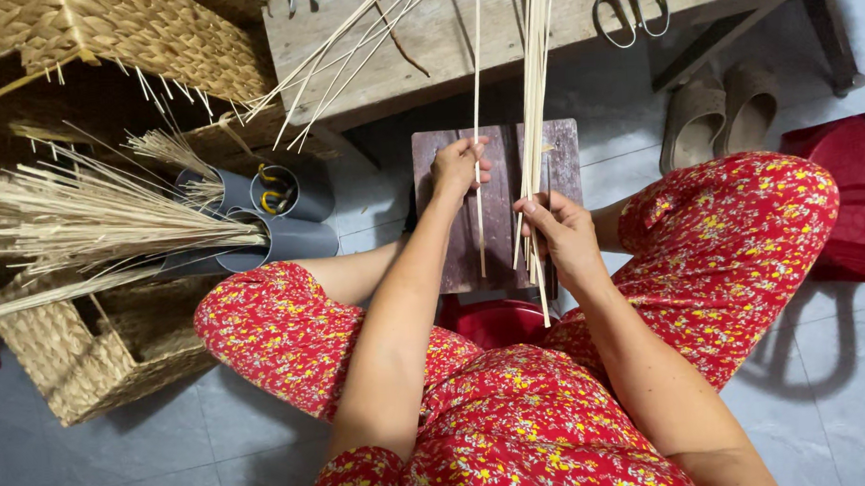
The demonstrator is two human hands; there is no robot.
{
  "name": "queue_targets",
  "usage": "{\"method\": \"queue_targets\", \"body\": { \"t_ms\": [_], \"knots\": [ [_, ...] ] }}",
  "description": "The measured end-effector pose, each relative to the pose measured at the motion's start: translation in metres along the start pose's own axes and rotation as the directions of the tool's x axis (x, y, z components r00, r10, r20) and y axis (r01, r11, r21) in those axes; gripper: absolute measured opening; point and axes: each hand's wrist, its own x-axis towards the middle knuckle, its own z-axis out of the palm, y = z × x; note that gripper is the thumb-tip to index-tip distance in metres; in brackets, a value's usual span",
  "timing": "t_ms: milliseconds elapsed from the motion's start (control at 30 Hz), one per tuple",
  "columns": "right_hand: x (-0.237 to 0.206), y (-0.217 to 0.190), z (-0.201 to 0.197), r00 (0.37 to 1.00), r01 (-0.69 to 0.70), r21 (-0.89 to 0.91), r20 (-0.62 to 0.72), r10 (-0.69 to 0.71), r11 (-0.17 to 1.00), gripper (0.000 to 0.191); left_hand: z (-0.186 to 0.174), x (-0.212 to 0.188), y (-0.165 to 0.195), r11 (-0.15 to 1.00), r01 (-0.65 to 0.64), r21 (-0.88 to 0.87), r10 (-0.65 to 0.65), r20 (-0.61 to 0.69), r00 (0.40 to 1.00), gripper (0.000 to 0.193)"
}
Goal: The person sits on the floor and uses a knife to split and shave bamboo strips into thin sticks, drawing each strip against the blade and placing the finished sticks on a wooden board with a growing bundle of completed sticks.
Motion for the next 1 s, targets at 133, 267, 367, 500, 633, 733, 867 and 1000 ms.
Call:
{"method": "queue_targets", "body": {
  "t_ms": [133, 267, 367, 500, 633, 733, 867, 1000],
  "knots": [
    [0.000, -0.002, -0.001, 1.000, 0.003, 0.003, 0.007, -0.003, 1.000, 0.018, 0.005, -0.002, 0.000, 0.999, -0.022, -0.036, 0.021, -0.008, 1.000, 0.024],
    [-0.002, -0.005, -0.001, 1.000, 0.019, -0.001, 0.009, -0.019, 1.000, 0.019, 0.008, -0.004, 0.000, 0.994, -0.112, 0.002, 0.112, 0.035, 0.993, 0.024],
    [-0.004, -0.005, 0.001, 1.000, 0.005, -0.007, 0.010, -0.005, 1.000, 0.018, 0.008, -0.002, -0.001, 0.969, -0.228, 0.100, 0.232, -0.025, 0.972, 0.025],
    [-0.005, -0.008, -0.002, 0.999, 0.023, -0.011, 0.030, -0.023, 1.000, 0.018, 0.006, -0.008, -0.002, 0.833, -0.454, 0.315, 0.531, -0.224, 0.817, 0.034],
    [-0.008, -0.007, -0.004, 0.997, 0.016, -0.075, 0.076, -0.010, 0.997, 0.018, -0.001, -0.041, 0.010, 0.801, -0.571, 0.178, 0.598, -0.226, 0.769, 0.030],
    [-0.014, 0.000, 0.000, 0.984, 0.035, -0.197, 0.177, 0.001, 0.980, 0.019, -0.008, -0.073, 0.034, 0.850, -0.526, -0.024, 0.518, -0.137, 0.844, 0.034],
    [-0.028, 0.012, 0.010, 0.955, 0.076, -0.374, 0.293, 0.040, 0.924, 0.021, -0.032, -0.108, 0.075, 0.777, -0.624, -0.079, 0.607, -0.167, 0.777, 0.037],
    [-0.040, 0.012, 0.014, 0.946, 0.131, -0.480, 0.321, 0.035, 0.867, 0.024, -0.064, -0.131, 0.107, 0.743, -0.652, -0.150, 0.612, -0.241, 0.753, 0.034]
  ]
}}
